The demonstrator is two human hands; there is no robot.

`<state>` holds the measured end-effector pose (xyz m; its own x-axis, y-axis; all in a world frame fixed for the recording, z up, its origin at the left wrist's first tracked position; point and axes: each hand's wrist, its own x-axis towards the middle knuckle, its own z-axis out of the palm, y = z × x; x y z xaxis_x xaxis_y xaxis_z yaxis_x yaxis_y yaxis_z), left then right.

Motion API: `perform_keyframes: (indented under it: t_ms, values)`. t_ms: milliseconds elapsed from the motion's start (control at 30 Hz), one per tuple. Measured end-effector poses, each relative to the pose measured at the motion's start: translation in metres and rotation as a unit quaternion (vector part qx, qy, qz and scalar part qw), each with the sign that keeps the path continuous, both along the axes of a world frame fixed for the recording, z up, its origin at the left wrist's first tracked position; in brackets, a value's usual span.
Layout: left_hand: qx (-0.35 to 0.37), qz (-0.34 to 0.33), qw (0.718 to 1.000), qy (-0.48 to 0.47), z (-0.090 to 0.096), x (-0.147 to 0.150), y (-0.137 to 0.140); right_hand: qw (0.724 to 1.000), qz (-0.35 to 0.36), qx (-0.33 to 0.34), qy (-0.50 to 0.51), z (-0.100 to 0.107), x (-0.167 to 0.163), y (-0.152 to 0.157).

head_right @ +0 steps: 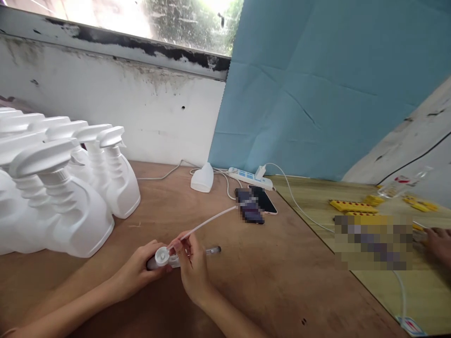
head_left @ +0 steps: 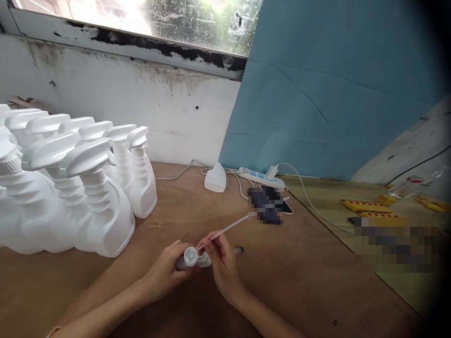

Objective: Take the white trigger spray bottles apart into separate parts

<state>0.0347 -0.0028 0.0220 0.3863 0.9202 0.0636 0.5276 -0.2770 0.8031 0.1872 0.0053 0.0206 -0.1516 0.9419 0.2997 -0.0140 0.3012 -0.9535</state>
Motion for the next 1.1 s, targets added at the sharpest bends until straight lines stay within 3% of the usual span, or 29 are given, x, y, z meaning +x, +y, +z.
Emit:
perform_keyframes:
  t_ms: [567,700,833,1100]
  values:
    - [0.039,-0.05,0.998,0.0,0.001,0.001,-0.002,0.989,-0.02,0.08,-0.125,-0.006,0.0,-0.005]
    - [0.045,-0.046,0.998,0.014,0.001,0.002,-0.003,0.981,-0.017,0.128,-0.148,-0.004,0.0,-0.006]
    - [0.05,-0.055,0.997,0.011,0.0,0.003,-0.003,0.973,-0.02,0.173,-0.149,-0.002,-0.001,-0.006]
    - [0.038,-0.051,0.998,0.012,-0.002,0.004,-0.001,0.981,-0.011,0.165,-0.098,-0.015,-0.005,-0.002]
